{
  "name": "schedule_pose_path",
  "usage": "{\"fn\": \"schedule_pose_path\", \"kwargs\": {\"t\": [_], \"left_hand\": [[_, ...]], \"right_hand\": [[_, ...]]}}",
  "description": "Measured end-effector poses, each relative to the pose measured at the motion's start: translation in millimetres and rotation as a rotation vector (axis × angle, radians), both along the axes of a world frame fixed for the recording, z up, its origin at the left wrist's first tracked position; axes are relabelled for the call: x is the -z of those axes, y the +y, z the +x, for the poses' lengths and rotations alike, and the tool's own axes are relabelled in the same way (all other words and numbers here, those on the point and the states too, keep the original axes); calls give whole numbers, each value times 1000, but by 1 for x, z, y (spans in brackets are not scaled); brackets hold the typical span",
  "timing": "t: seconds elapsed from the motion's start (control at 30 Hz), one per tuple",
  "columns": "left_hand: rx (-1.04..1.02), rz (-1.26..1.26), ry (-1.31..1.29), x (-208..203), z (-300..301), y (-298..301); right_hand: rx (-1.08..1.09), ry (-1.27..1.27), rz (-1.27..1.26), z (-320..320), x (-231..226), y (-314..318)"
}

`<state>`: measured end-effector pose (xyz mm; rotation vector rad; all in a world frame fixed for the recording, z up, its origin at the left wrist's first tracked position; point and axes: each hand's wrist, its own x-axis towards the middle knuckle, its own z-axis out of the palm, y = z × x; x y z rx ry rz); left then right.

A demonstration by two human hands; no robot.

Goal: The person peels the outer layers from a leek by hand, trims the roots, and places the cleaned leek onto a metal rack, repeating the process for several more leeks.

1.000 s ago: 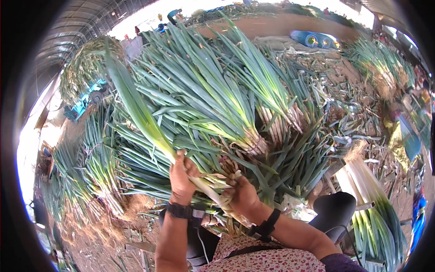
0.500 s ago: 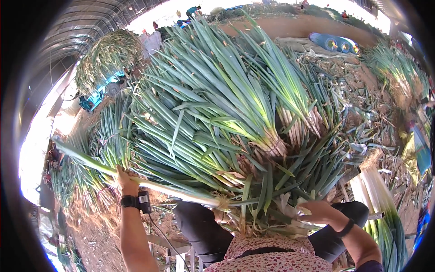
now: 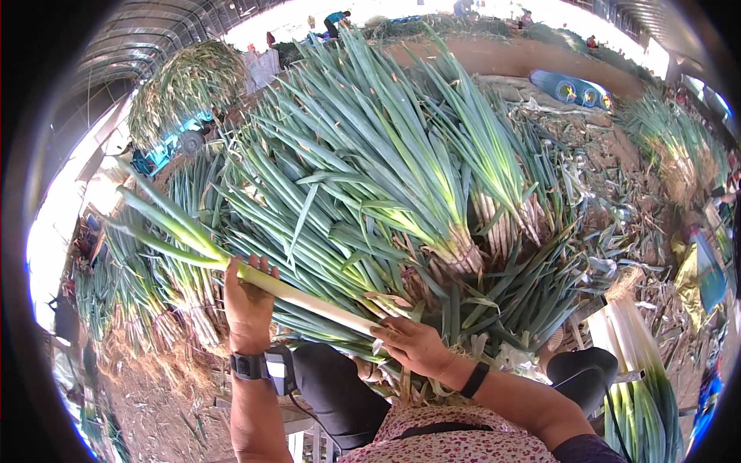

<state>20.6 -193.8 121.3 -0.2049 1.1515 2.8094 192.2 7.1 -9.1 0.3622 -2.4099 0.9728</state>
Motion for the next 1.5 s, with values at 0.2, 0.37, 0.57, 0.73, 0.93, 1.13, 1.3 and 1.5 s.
{"fn": "schedule_pose_path", "kwargs": {"t": [0.2,0.37,0.57,0.73,0.93,1.13,1.3,1.5], "left_hand": [[81,-6,180,49,11,11],[60,-52,201,44,35,41],[170,-32,164,36,56,73],[134,-127,119,37,67,85],[143,-142,79,50,61,95],[54,-206,61,51,56,95],[143,-94,-109,51,60,102],[397,-3,99,59,63,94]], "right_hand": [[20,23,-65,16,4,7],[37,-37,-318,13,-16,-8],[146,-32,-215,-4,-13,-5],[220,-55,-297,0,-17,-4],[225,0,-149,-1,-3,3],[39,32,-92,11,-18,5],[182,-101,-192,11,-3,8],[121,-162,-237,12,-1,25]]}}
